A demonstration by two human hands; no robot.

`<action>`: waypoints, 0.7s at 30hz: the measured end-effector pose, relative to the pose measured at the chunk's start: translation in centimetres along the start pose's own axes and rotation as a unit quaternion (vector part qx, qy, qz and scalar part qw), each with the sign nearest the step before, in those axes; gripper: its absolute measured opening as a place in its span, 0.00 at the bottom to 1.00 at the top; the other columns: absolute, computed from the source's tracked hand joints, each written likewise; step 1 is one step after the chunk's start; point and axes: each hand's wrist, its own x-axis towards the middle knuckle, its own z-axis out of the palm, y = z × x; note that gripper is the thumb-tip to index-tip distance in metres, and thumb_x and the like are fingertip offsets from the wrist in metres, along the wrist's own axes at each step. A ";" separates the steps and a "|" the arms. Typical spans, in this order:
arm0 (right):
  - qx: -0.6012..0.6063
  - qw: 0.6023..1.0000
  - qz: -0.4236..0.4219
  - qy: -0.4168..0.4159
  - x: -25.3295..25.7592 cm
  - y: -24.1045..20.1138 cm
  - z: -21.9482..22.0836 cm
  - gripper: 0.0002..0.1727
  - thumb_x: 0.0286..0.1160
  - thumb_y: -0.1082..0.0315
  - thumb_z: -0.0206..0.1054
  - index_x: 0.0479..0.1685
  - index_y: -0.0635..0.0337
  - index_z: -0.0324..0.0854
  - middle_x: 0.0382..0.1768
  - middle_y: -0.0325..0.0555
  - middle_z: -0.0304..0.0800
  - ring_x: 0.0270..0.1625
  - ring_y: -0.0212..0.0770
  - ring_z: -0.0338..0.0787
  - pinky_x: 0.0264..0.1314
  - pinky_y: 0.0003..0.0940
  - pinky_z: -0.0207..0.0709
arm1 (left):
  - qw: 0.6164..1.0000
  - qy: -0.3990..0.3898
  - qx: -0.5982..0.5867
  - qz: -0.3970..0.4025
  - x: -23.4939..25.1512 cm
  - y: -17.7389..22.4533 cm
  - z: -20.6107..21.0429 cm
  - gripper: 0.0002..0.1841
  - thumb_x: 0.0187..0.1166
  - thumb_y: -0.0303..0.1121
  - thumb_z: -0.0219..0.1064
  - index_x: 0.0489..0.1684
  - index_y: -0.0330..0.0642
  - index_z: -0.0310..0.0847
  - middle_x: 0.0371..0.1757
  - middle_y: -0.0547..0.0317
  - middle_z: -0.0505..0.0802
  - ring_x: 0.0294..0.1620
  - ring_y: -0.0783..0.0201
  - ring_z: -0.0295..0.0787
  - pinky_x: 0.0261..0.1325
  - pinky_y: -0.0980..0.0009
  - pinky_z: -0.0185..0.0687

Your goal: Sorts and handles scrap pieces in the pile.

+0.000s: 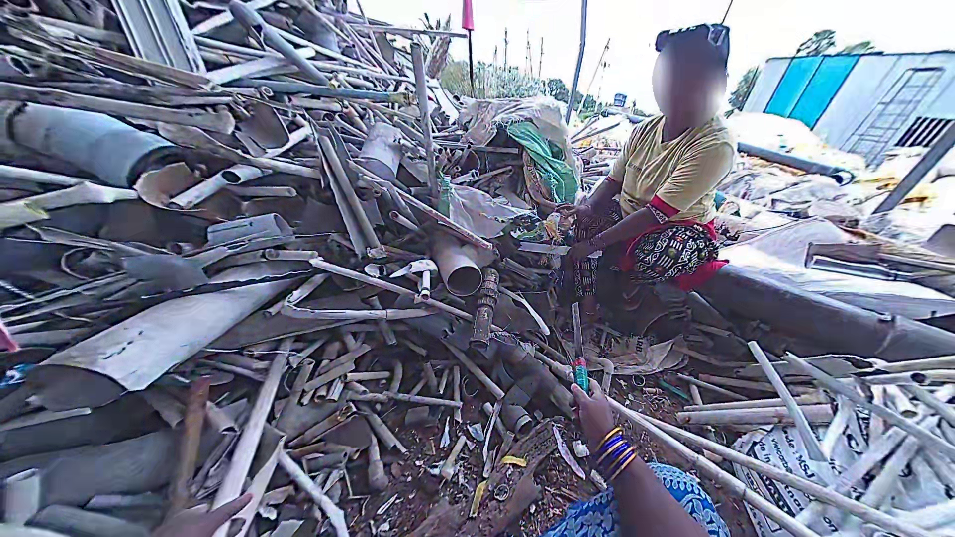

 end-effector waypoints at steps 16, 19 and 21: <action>0.058 0.998 0.000 0.013 -1.7 -0.8 -0.8 0.20 0.93 0.64 0.54 0.75 0.65 0.68 0.28 0.44 0.77 0.19 0.33 0.73 0.22 0.28 0.68 | 0.992 0.049 0.114 -0.035 -6.6 7.6 4.2 0.27 0.87 0.37 0.61 0.76 0.21 0.69 0.79 0.29 0.78 0.83 0.41 0.74 0.83 0.47 0.67; 0.063 0.998 -0.004 0.019 -2.0 -1.4 -0.3 0.20 0.94 0.63 0.54 0.75 0.65 0.68 0.30 0.44 0.74 0.21 0.32 0.73 0.23 0.27 0.69 | 0.990 0.041 0.126 -0.039 -8.8 8.0 3.2 0.26 0.88 0.34 0.58 0.77 0.20 0.67 0.79 0.29 0.77 0.83 0.41 0.73 0.83 0.47 0.66; 0.062 0.998 -0.002 0.021 -2.5 -1.8 0.1 0.20 0.94 0.62 0.53 0.76 0.64 0.67 0.32 0.44 0.74 0.22 0.32 0.74 0.25 0.27 0.70 | 0.989 0.038 0.134 -0.047 -10.4 8.3 2.8 0.26 0.88 0.34 0.58 0.77 0.20 0.68 0.79 0.29 0.77 0.83 0.41 0.74 0.83 0.47 0.67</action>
